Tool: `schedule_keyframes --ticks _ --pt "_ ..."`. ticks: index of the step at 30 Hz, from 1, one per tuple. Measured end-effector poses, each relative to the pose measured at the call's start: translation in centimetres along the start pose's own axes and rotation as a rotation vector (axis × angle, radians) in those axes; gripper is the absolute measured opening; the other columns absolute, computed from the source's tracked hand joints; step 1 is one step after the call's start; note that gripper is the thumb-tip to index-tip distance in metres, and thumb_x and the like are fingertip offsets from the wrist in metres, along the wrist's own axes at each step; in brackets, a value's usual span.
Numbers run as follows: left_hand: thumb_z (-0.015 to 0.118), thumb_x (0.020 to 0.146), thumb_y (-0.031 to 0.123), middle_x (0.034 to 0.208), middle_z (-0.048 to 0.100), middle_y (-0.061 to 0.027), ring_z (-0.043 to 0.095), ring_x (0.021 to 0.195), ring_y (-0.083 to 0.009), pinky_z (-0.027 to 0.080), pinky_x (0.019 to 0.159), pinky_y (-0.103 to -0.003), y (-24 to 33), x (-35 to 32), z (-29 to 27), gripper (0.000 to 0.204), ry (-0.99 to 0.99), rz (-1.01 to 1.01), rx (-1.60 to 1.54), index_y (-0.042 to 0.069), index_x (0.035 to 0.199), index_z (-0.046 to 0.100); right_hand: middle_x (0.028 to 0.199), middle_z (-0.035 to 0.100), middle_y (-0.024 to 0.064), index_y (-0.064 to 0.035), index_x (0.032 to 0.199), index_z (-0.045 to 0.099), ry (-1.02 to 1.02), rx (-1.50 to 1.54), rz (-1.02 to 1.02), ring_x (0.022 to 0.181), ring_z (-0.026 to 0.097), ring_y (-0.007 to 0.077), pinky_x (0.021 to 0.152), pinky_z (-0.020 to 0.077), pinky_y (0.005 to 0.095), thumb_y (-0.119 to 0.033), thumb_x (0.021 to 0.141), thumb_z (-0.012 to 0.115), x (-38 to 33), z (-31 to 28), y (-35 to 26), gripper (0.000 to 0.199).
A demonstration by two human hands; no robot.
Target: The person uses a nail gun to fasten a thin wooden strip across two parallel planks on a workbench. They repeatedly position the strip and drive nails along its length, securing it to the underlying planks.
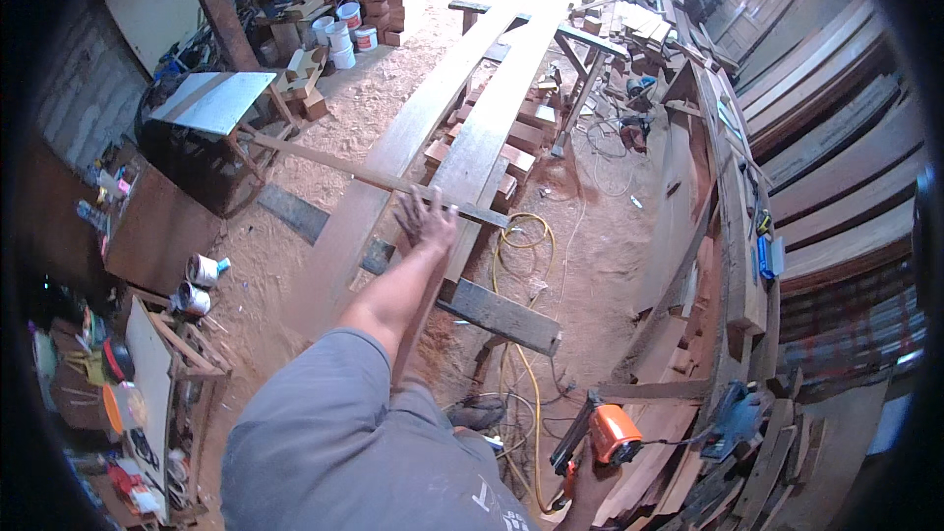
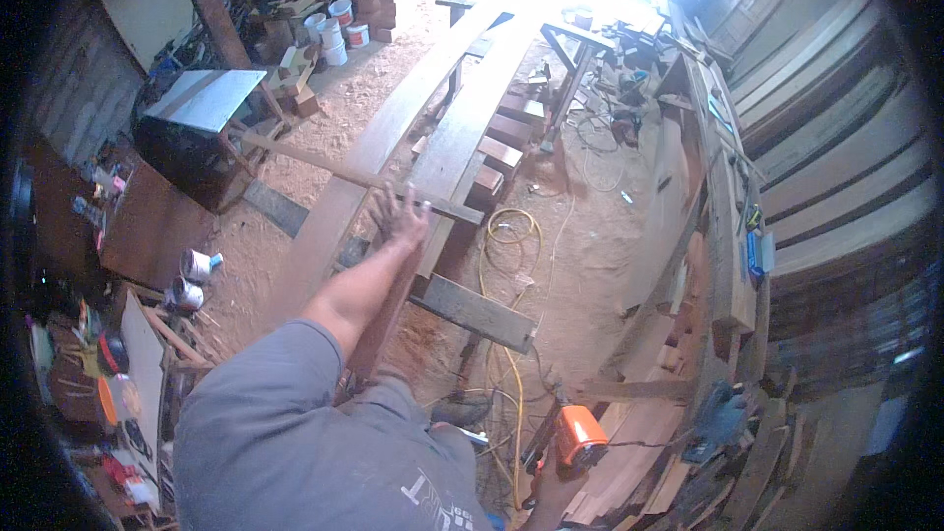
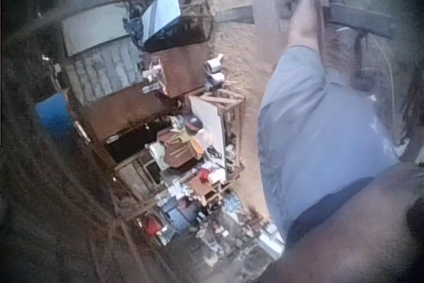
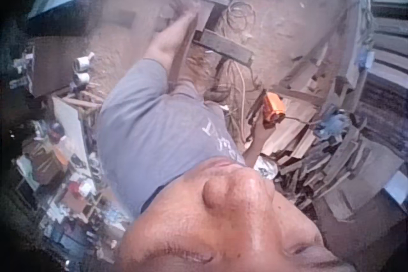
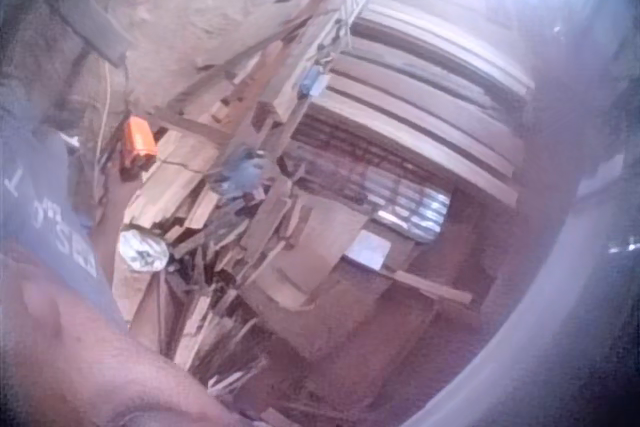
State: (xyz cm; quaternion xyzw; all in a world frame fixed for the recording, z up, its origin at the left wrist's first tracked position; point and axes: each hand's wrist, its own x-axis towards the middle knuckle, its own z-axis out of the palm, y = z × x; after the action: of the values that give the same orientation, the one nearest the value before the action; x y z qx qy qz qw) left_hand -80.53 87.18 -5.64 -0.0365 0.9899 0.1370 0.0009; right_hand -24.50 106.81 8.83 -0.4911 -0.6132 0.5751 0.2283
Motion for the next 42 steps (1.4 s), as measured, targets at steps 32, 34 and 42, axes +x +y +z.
schedule_keyframes --ticks 32,34,42 --pt "0.073 0.104 0.057 0.190 0.019 -0.0046 0.016 0.175 -0.0320 0.006 0.137 -0.070 15.5 3.9 1.9 0.082 -0.065 -0.111 0.050 0.045 0.176 0.037 0.073 0.060 -0.0005 -0.0028 0.117 0.071 -0.033 0.012 -0.455 0.055 0.054 0.0097 0.051 0.0430 0.0288 -0.039 0.107 0.082 34.4 1.0 -34.1 0.039" --pt "0.073 0.104 0.056 0.191 0.018 -0.0047 0.016 0.175 -0.0325 0.006 0.137 -0.070 16.1 4.0 1.3 0.082 -0.100 -0.112 0.039 0.045 0.176 0.036 0.069 0.057 -0.0017 -0.0038 0.110 0.070 -0.095 -0.021 -0.517 0.053 0.054 0.0097 0.049 0.0433 0.0300 -0.035 0.109 0.079 36.7 1.9 -36.0 0.032" --pt "0.069 0.106 0.057 0.191 0.016 -0.0059 0.012 0.175 -0.0425 0.004 0.135 -0.077 18.8 5.4 -1.0 0.080 -0.169 -0.128 0.015 0.045 0.177 0.035 0.068 0.057 -0.0041 -0.0083 0.105 0.076 -0.309 -0.014 -0.494 0.053 0.052 0.0083 0.049 0.0394 0.0303 -0.041 0.108 0.080 48.5 9.6 -41.6 0.033"
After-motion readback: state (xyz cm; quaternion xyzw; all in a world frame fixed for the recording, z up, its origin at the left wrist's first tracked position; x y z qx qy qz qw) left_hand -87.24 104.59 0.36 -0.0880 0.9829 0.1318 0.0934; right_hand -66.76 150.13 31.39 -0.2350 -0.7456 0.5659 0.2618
